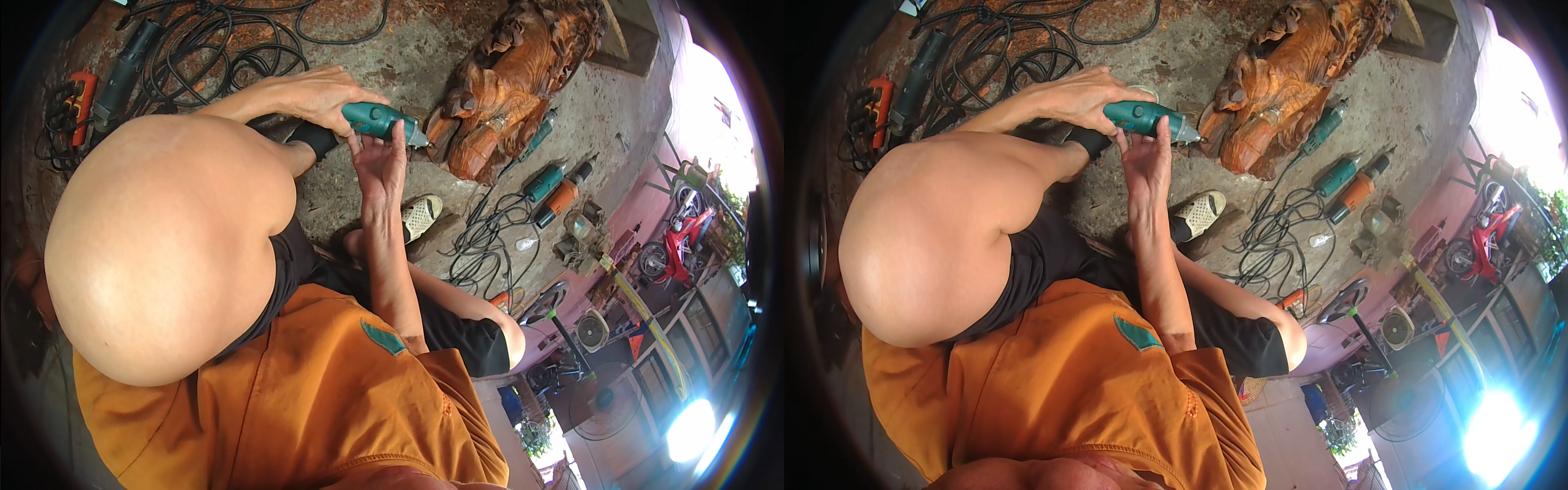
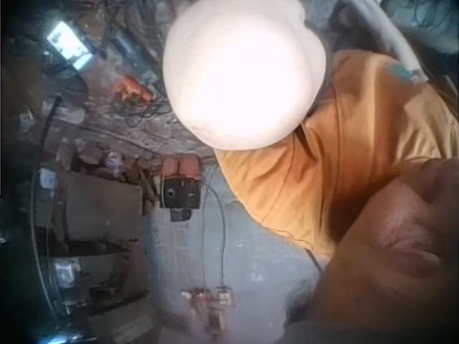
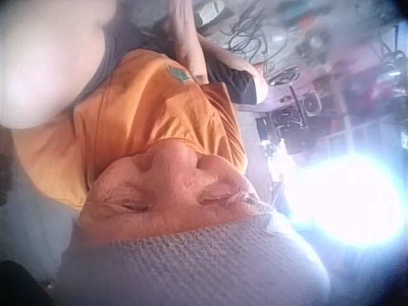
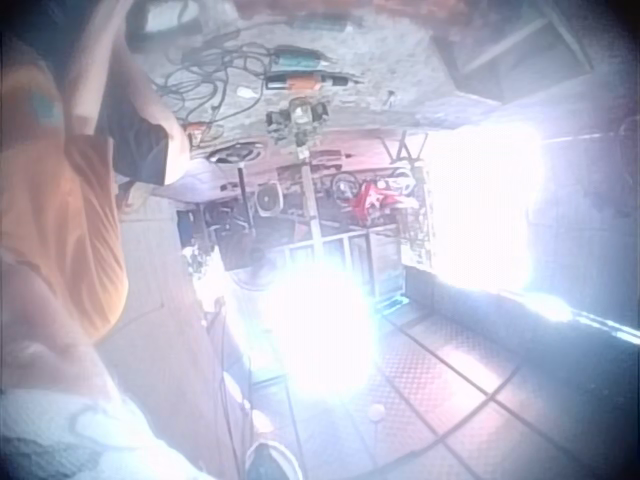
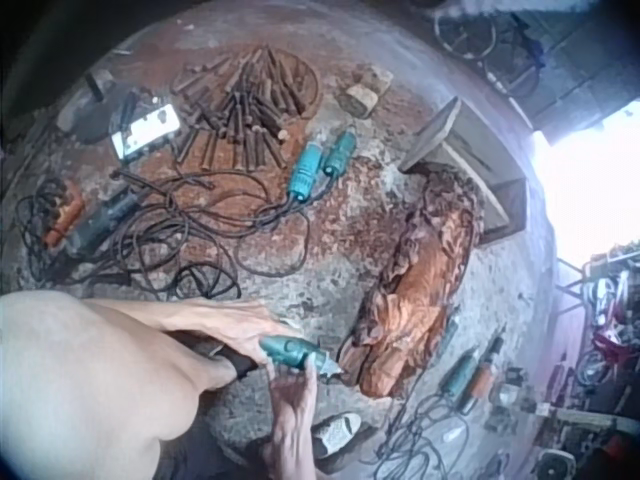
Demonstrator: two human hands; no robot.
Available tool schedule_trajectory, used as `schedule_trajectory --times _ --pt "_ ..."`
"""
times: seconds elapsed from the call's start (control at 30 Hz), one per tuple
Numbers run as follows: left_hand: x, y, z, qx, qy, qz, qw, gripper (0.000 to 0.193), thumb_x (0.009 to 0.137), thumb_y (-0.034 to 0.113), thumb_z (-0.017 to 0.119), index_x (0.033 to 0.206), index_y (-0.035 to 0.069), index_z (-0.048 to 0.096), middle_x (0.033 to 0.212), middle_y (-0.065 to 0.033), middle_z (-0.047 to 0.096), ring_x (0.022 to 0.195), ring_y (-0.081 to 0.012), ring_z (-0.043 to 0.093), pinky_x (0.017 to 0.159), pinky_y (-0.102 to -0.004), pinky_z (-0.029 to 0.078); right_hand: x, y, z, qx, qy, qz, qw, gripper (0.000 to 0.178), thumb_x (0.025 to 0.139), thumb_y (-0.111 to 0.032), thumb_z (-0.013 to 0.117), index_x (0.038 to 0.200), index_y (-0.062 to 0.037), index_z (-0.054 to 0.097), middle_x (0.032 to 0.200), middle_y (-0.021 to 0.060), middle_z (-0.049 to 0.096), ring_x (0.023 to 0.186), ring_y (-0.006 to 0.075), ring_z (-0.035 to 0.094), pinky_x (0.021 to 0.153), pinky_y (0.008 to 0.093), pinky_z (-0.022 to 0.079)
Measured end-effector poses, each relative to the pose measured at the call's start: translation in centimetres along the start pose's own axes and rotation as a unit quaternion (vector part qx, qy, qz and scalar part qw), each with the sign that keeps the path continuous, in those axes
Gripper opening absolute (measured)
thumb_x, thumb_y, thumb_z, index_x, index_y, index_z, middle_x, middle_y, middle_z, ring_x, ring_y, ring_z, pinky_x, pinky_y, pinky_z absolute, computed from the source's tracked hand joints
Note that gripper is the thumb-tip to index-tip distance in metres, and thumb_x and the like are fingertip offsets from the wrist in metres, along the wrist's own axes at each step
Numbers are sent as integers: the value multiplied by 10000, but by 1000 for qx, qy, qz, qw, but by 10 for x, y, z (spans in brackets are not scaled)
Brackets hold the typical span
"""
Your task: The person uses a handheld rotary tool to carve and shape a large piece of wood placed on the floor. They hold the tool with both hands and move it along the surface to remove material and refine details.
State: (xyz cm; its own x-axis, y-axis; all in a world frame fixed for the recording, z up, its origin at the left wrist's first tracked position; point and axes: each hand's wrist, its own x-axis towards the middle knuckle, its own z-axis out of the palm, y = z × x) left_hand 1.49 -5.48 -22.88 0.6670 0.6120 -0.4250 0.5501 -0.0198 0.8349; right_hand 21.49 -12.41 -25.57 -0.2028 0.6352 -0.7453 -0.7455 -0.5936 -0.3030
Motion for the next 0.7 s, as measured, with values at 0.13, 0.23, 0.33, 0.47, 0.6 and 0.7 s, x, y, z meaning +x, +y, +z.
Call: schedule_trajectory --times 0.13,0.23,0.33,0.47,0.6,0.7 --pt "0 -5 2 46 27 6 999 796 709 227 702 1480 174 509 1183 -118 721 1075 -291 661 1046 -522 383 2 1 2 -3 -17 1 1000 483 946 -357 718 1330 -126 539 1385 58 582 1338 257 525 1146 506 413" --pt "-2 -4 -1 16 20 13 1000 804 716 236 699 1491 166 496 1214 -114 713 1119 -302 655 1099 -573 337 1 1 4 -8 -5 -10 1000 493 948 -364 715 1340 -128 529 1386 55 576 1337 259 521 1147 506 400" --pt "-2 0 -3 12 22 7 1000 816 720 243 705 1500 159 484 1243 -113 703 1149 -317 649 1120 -611 316 4 -2 6 -26 -14 -12 1000 508 953 -375 707 1352 -122 517 1383 52 567 1331 254 515 1149 506 379" --pt "-1 -1 -1 18 63 10 998 824 715 244 720 1499 149 485 1253 -118 699 1131 -327 655 1101 -615 340 13 -10 9 -48 -14 -12 999 521 959 -384 698 1363 -121 502 1388 50 553 1332 247 498 1145 515 367" --pt "2 -14 4 20 102 21 994 826 710 241 731 1493 133 490 1255 -119 699 1098 -328 666 1067 -599 369 21 -9 10 -52 -12 -7 999 526 960 -381 699 1369 -122 492 1405 53 538 1343 247 483 1146 527 363" --pt "5 -16 6 14 99 42 994 824 706 241 730 1487 121 495 1264 -121 695 1090 -323 669 1041 -561 390 18 -9 6 -47 -12 -10 999 533 955 -378 705 1374 -131 487 1411 54 532 1353 246 475 1151 528 356"
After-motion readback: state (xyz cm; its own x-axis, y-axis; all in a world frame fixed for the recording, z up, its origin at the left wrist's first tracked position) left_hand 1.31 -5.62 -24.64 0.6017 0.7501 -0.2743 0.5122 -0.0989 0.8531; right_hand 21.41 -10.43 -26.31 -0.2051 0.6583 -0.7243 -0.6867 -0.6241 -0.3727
